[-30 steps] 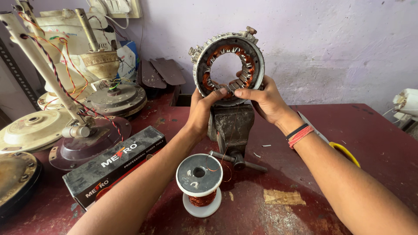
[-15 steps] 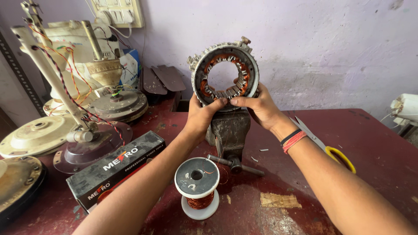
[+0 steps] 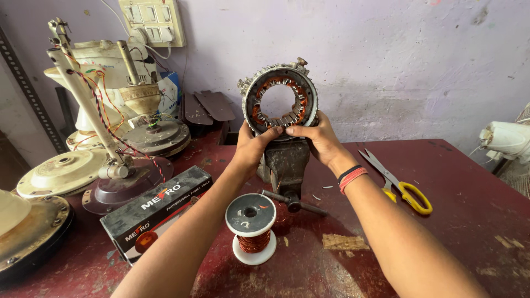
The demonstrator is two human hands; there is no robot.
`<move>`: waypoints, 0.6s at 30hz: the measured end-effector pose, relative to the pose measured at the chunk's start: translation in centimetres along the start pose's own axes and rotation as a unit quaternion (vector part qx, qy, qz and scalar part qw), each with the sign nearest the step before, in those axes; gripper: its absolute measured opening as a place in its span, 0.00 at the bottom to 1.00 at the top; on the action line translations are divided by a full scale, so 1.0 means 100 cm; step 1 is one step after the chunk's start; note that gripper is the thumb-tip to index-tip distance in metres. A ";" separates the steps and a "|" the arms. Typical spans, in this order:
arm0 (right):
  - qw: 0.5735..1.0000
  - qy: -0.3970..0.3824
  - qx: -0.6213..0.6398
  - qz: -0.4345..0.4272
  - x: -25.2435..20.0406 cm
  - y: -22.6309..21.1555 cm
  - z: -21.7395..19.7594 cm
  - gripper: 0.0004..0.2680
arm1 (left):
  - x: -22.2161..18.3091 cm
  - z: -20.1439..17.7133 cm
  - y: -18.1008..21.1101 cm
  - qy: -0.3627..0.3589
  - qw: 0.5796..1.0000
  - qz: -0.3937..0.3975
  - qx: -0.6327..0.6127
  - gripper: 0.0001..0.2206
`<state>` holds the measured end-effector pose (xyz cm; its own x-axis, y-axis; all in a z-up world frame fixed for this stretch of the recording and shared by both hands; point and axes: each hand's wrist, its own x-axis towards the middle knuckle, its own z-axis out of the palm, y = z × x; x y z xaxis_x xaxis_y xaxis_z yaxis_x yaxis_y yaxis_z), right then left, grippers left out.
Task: The person winds copper wire around the slots of a motor stator held in a bench vise. They repeatedly thread the wire through the stator slots, pull it taut, and adjust the stator orientation to continue winding. The process is continuous and focused on building up the coil layers.
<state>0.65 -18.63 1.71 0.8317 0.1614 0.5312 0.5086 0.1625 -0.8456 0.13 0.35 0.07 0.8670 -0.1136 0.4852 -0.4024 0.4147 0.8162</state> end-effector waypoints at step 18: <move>0.993 -0.024 0.119 -0.008 0.022 -0.010 -0.018 0.14 | 0.006 -0.003 -0.011 -0.004 1.000 0.013 -0.021 0.26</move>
<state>2.36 -20.22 3.63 0.8092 0.2024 0.5516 0.4498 0.3907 -0.8031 1.20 0.10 -0.61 0.8538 -0.1096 0.5089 -0.4123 0.4544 0.7897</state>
